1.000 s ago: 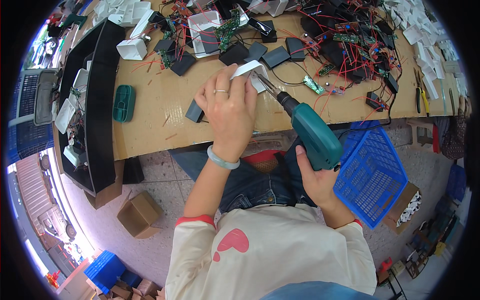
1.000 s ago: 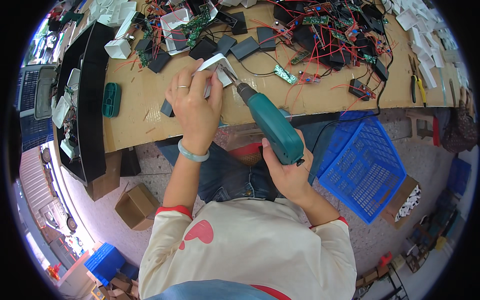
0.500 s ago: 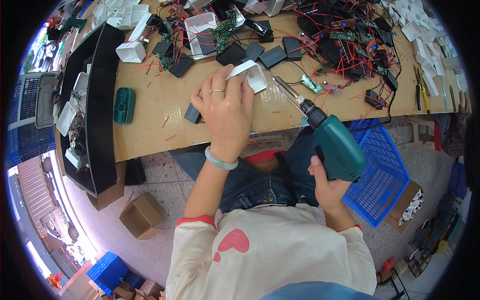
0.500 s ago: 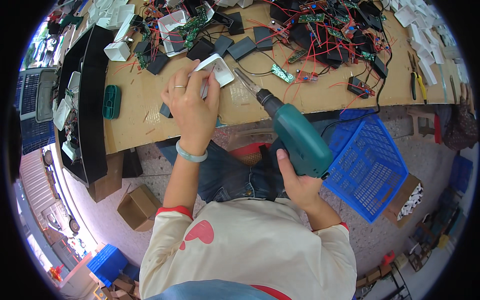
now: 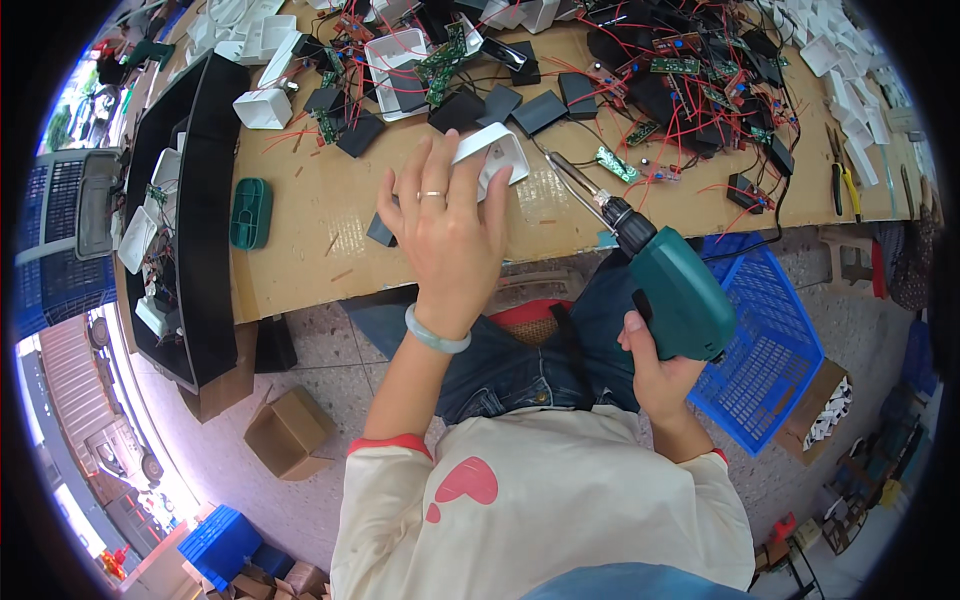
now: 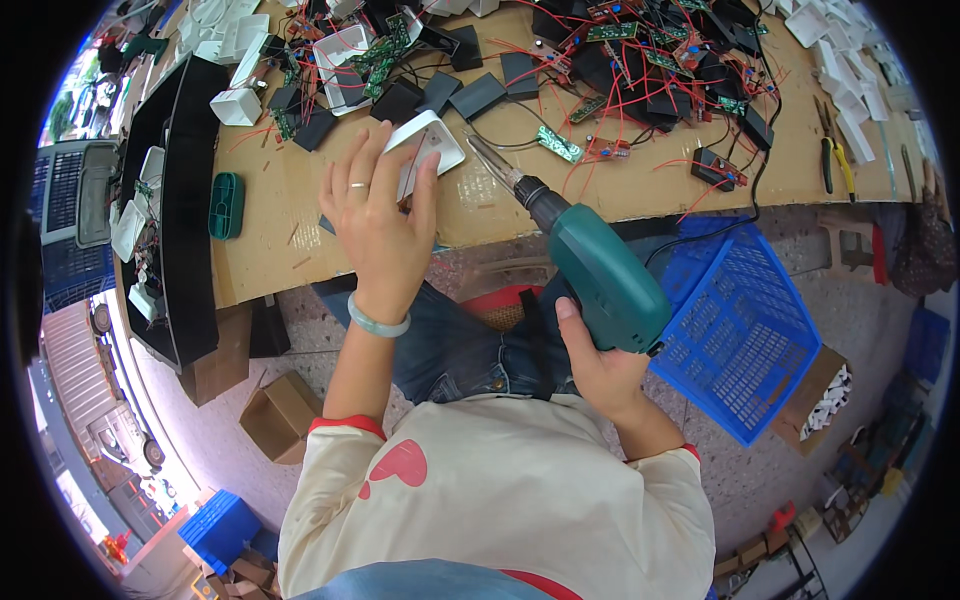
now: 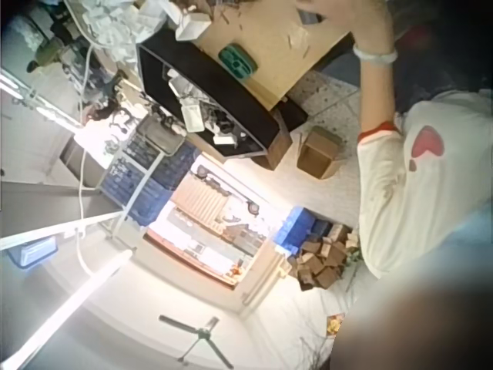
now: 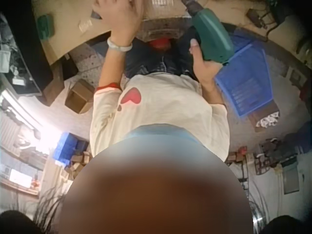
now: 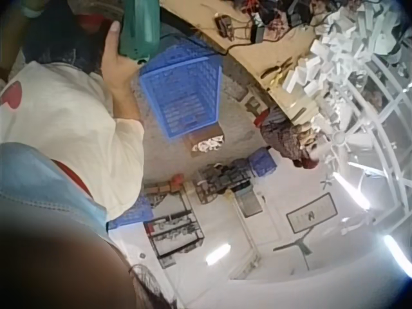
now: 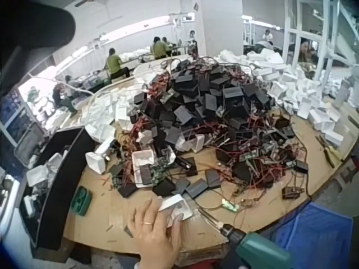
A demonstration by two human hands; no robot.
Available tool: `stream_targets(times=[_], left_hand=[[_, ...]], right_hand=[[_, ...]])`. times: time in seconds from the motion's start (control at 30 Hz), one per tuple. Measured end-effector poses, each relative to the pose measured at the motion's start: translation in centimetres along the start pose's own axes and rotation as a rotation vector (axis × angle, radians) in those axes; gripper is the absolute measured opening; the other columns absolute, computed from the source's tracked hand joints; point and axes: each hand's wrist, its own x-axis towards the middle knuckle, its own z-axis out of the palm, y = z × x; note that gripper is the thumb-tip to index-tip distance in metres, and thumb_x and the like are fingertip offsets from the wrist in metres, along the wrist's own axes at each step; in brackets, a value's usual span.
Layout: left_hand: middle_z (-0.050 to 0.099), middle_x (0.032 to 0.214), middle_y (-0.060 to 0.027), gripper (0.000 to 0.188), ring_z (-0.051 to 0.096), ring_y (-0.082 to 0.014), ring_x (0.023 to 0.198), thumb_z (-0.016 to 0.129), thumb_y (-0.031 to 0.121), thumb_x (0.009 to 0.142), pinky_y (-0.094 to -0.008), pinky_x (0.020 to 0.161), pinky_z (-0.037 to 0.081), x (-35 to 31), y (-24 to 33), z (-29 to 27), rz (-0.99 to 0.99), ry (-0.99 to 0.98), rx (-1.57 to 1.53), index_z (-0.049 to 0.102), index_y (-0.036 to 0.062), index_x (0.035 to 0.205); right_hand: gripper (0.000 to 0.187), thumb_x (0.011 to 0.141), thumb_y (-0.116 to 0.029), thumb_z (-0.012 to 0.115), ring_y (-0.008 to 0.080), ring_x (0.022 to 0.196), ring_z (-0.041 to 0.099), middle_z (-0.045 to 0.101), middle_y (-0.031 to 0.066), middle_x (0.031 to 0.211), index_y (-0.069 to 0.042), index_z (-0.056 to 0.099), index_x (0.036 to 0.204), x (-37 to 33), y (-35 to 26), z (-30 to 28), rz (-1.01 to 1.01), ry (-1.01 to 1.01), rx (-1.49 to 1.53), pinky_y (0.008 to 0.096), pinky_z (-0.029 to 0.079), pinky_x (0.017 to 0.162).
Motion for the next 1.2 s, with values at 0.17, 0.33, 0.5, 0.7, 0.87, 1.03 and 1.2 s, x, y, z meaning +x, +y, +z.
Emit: stream_targets(times=[0.17, 0.33, 0.5, 0.7, 0.87, 1.03, 1.2], left_hand=[[0.060, 0.138, -0.0093, 0.023, 0.050, -0.0339, 0.133, 0.077, 0.023, 0.083, -0.0549, 0.108, 0.034, -2.0, 0.6, -3.8, 0.145, -0.063, -0.113, 0.071, 0.0076, 0.100], [0.058, 0.141, -0.0055, 0.025, 0.048, -0.0303, 0.137, 0.077, 0.017, 0.079, -0.0504, 0.111, 0.037, -2.7, -2.1, -7.1, 0.512, -0.428, 0.003, 0.072, 0.0099, 0.102], [0.066, 0.127, -0.0040, 0.021, 0.057, -0.0244, 0.126, 0.071, 0.015, 0.080, -0.0481, 0.108, 0.041, -2.7, -3.3, -6.4, 0.648, -0.348, -0.023, 0.072, 0.0080, 0.100], [0.064, 0.099, -0.0057, 0.023, 0.061, -0.0245, 0.107, 0.072, 0.009, 0.074, -0.0465, 0.100, 0.045, -2.5, -3.1, -5.8, 0.676, -0.370, -0.092, 0.070, 0.0054, 0.097], [0.059, 0.092, -0.0071, 0.019, 0.057, -0.0286, 0.091, 0.073, 0.007, 0.078, -0.0441, 0.086, 0.043, -1.1, -2.0, -4.1, 0.294, -0.125, -0.245, 0.067, 0.0067, 0.096], [0.058, 0.104, -0.0099, 0.014, 0.053, -0.0323, 0.103, 0.073, 0.007, 0.080, -0.0482, 0.090, 0.039, 0.7, -0.6, -2.3, 0.134, -0.087, -0.067, 0.066, 0.0059, 0.092], [0.056, 0.123, -0.0133, 0.012, 0.045, -0.0398, 0.121, 0.072, 0.007, 0.080, -0.0529, 0.098, 0.036, 1.2, -0.2, -1.4, 0.130, -0.037, -0.021, 0.065, 0.0054, 0.090]], right_hand=[[0.029, 0.090, 0.009, 0.064, 0.0122, 0.061, 0.059, 0.064, 0.0101, 0.083, 0.007, 0.057, 0.118, 0.0, 0.3, -0.8, -0.054, -0.003, -0.067, 0.0263, 0.050, 0.055], [0.028, 0.090, 0.009, 0.064, 0.0121, 0.061, 0.058, 0.063, 0.0094, 0.082, 0.007, 0.057, 0.117, 0.4, -0.8, -0.5, -0.029, 0.012, -0.013, 0.0263, 0.050, 0.055], [0.026, 0.090, 0.010, 0.062, 0.0121, 0.060, 0.058, 0.062, 0.0083, 0.078, 0.007, 0.058, 0.115, 0.3, -0.5, -0.1, -0.008, 0.004, 0.026, 0.0264, 0.050, 0.055], [0.024, 0.089, 0.012, 0.061, 0.0123, 0.060, 0.057, 0.061, 0.0074, 0.076, 0.006, 0.058, 0.112, -0.2, -1.0, -0.4, -0.026, -0.004, -0.004, 0.0271, 0.050, 0.055], [0.024, 0.089, 0.012, 0.062, 0.0122, 0.060, 0.057, 0.061, 0.0078, 0.077, 0.006, 0.058, 0.112, -0.4, -1.2, 0.1, 0.016, 0.000, 0.004, 0.0270, 0.050, 0.055], [0.024, 0.089, 0.008, 0.066, 0.0099, 0.063, 0.059, 0.063, 0.0060, 0.081, 0.006, 0.061, 0.113, -0.2, -0.7, 0.3, -0.030, -0.047, -0.071, 0.0246, 0.049, 0.056], [0.024, 0.089, 0.004, 0.071, 0.0078, 0.065, 0.059, 0.064, 0.0032, 0.083, 0.004, 0.065, 0.112, 0.6, -1.2, 1.4, 0.047, -0.078, -0.055, 0.0225, 0.048, 0.058]])
